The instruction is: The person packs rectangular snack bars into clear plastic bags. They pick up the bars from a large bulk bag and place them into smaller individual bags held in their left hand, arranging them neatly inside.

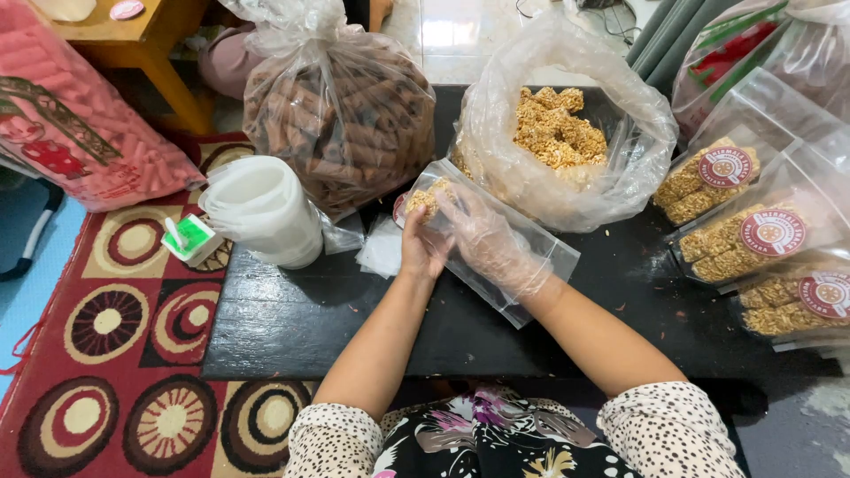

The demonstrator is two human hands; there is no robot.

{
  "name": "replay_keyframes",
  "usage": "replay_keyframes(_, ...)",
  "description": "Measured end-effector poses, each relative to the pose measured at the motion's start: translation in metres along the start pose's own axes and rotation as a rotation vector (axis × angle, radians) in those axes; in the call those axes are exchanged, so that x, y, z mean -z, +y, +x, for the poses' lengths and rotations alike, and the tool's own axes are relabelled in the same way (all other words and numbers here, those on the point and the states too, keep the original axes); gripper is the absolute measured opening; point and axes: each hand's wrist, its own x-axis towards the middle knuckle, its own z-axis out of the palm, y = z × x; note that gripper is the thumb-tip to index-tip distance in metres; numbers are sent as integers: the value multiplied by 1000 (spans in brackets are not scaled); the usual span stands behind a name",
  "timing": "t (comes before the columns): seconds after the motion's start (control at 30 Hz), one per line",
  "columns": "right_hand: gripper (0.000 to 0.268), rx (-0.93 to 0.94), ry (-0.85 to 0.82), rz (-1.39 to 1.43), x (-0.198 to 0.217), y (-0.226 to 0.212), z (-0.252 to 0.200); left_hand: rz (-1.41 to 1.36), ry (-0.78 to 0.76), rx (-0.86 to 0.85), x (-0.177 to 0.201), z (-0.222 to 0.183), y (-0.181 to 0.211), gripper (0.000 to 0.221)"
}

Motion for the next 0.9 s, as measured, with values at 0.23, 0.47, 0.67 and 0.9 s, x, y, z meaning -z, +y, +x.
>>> replay_keyframes(0.23,55,-4,-51,113,9,-3,-3,54,-65,4,0,-6,2,72)
replay_keyframes(0.47,65,-2,-142,177,32,-18,4,62,6,17,-6,-8,8,65)
replay_keyframes(0.67,57,-16,-134,190,43,-15,-5,-43,63,32,1,-7,13,61)
replay_keyframes(0.9,15,-20,-55,-92,-17,32,-40,-88,55,33,0,-7,9,55)
